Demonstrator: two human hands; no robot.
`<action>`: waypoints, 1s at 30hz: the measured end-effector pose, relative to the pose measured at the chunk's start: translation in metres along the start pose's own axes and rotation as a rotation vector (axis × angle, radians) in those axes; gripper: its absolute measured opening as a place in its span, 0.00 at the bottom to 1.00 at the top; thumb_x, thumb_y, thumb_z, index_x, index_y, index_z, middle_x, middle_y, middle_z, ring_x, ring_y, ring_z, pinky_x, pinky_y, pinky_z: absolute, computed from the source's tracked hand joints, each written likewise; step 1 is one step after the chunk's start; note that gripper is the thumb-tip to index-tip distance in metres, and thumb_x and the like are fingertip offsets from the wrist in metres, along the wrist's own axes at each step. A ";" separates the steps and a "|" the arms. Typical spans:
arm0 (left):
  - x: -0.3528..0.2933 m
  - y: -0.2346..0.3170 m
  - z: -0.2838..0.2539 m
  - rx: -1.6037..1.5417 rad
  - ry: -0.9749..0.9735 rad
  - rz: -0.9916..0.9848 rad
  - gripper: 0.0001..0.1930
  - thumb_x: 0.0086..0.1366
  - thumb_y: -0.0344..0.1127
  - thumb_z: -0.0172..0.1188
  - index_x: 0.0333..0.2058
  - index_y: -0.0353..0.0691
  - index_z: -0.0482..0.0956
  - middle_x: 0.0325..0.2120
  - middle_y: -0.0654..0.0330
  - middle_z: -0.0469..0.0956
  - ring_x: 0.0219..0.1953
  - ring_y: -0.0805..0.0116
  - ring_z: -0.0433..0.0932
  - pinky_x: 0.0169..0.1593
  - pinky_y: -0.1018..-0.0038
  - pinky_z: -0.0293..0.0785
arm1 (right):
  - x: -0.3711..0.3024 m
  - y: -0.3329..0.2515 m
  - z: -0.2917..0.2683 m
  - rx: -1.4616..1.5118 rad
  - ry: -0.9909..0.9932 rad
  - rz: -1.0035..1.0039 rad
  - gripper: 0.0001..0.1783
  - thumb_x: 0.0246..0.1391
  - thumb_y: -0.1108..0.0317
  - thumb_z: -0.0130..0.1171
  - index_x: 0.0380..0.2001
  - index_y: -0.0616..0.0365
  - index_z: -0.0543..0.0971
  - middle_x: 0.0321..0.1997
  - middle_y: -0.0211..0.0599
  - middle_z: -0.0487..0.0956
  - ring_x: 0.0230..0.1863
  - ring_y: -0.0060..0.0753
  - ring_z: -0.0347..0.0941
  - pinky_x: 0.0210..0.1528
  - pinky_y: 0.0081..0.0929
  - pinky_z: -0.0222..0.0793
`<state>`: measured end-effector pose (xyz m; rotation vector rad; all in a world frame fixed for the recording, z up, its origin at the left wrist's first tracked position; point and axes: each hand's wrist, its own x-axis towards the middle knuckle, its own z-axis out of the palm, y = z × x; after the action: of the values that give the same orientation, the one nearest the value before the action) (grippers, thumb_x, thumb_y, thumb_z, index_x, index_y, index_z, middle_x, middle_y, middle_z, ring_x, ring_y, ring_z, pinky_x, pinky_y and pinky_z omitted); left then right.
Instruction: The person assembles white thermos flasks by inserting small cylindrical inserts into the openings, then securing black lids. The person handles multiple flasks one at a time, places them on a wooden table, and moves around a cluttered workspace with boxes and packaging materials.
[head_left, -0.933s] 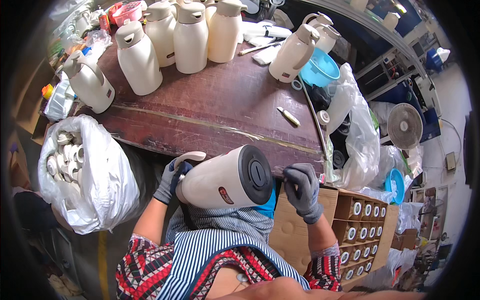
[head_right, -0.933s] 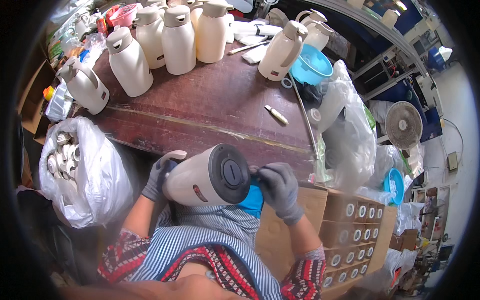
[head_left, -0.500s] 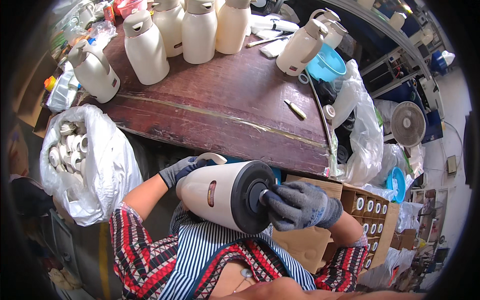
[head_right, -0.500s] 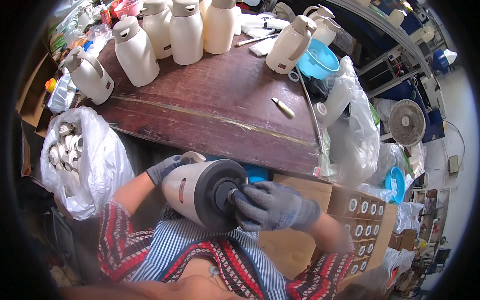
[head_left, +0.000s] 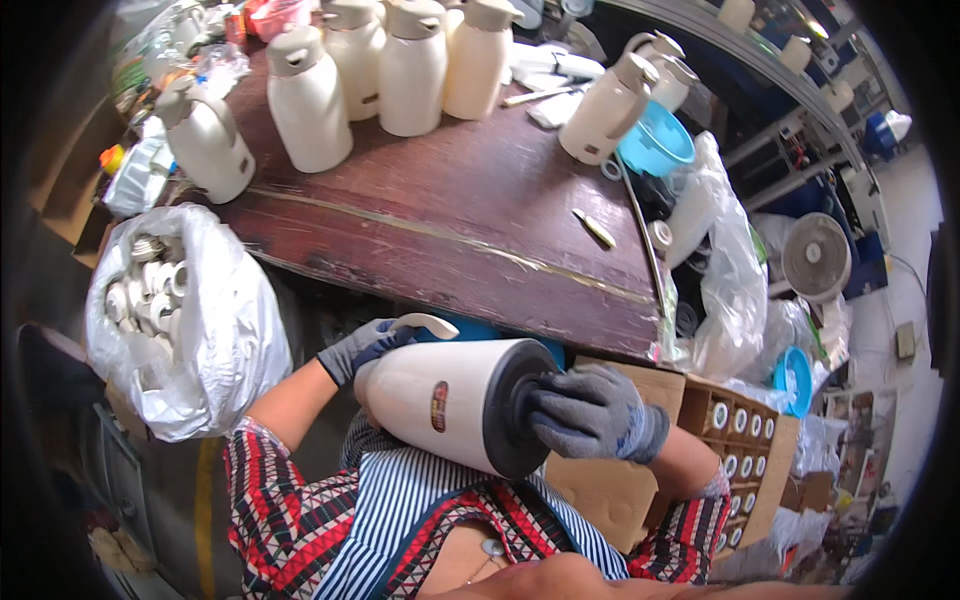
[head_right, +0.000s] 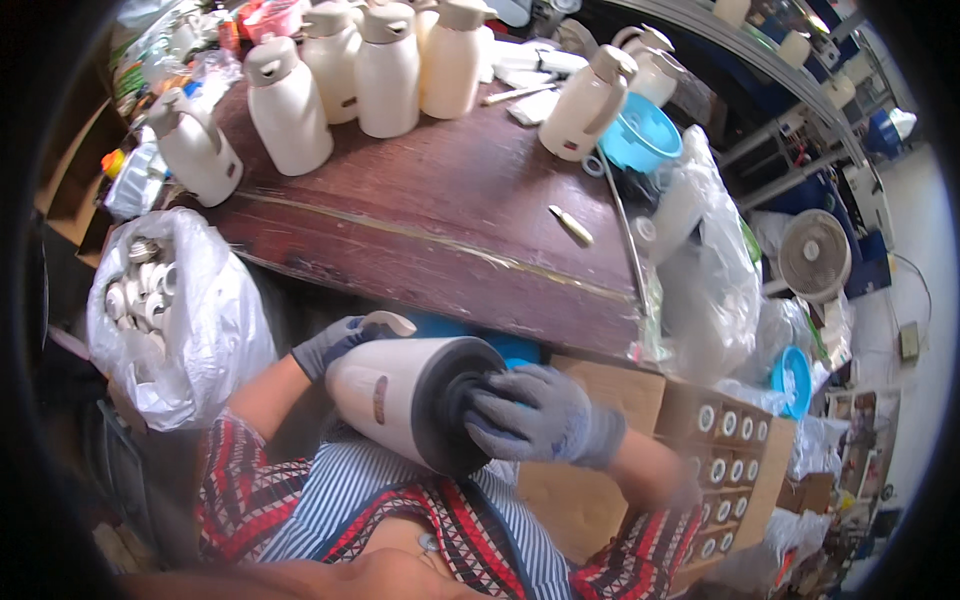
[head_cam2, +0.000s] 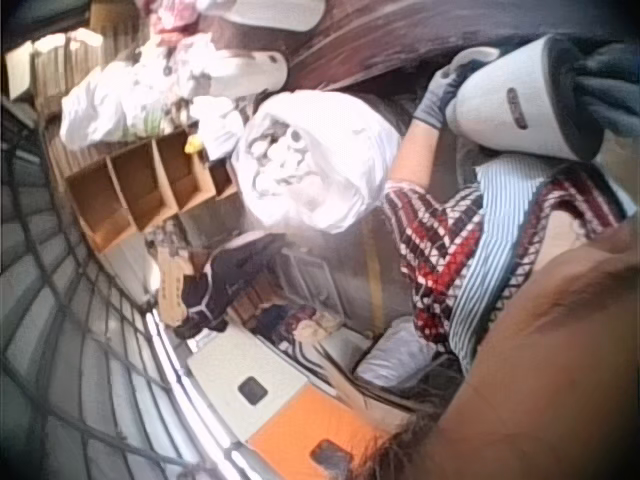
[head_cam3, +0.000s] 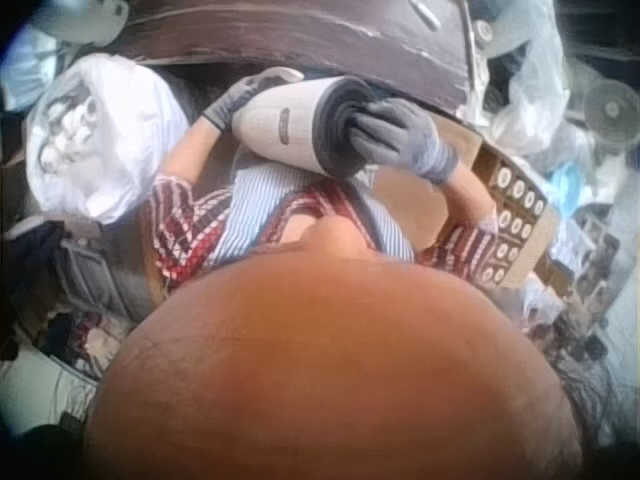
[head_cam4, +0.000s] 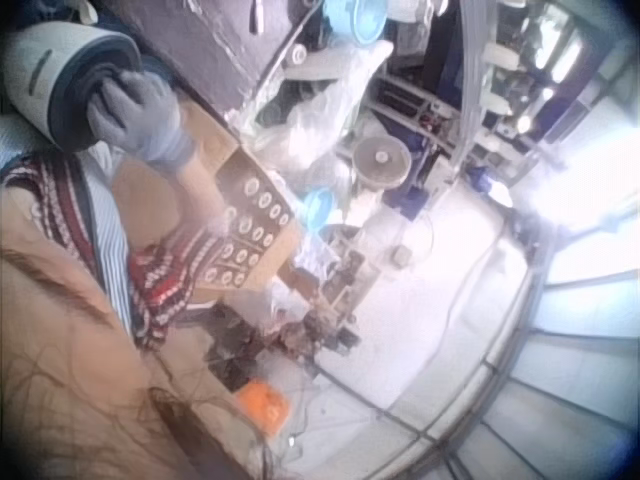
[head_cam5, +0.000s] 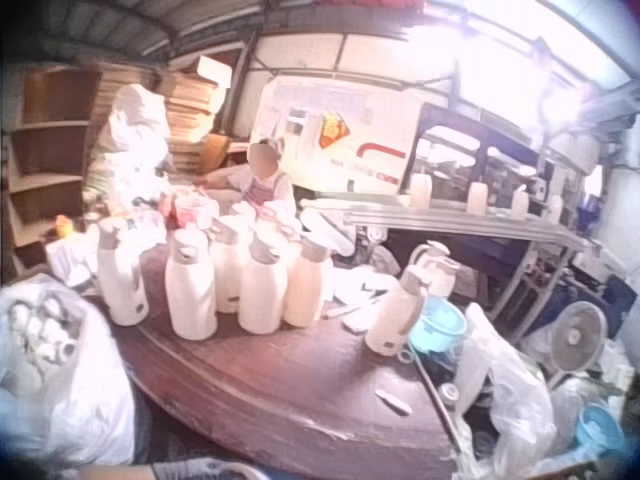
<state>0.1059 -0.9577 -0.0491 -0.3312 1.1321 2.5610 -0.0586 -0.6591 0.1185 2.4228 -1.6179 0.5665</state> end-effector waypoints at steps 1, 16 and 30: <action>-0.007 -0.008 -0.009 0.026 0.031 0.055 0.19 0.70 0.37 0.64 0.57 0.39 0.79 0.53 0.56 0.81 0.56 0.65 0.79 0.63 0.68 0.75 | 0.002 -0.006 0.000 -0.023 0.001 -0.004 0.21 0.46 0.68 0.65 0.47 0.43 0.81 0.50 0.35 0.79 0.48 0.40 0.79 0.45 0.36 0.81; -0.116 0.205 0.018 1.792 0.863 0.566 0.16 0.59 0.42 0.69 0.43 0.44 0.81 0.36 0.58 0.84 0.39 0.59 0.85 0.43 0.63 0.78 | -0.087 0.101 0.091 -0.573 0.170 0.610 0.17 0.44 0.72 0.64 0.41 0.50 0.82 0.47 0.37 0.82 0.48 0.46 0.78 0.47 0.39 0.76; -0.111 0.348 -0.143 3.132 0.918 0.275 0.06 0.63 0.37 0.56 0.38 0.52 0.79 0.36 0.63 0.78 0.40 0.63 0.80 0.42 0.68 0.77 | -0.129 0.160 0.174 -0.453 -0.077 0.906 0.21 0.55 0.64 0.64 0.53 0.51 0.78 0.54 0.40 0.77 0.57 0.50 0.72 0.58 0.44 0.73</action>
<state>0.0873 -1.3069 0.1281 0.1692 -2.6330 1.3625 -0.2116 -0.6731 -0.1032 1.3304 -2.5048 0.1613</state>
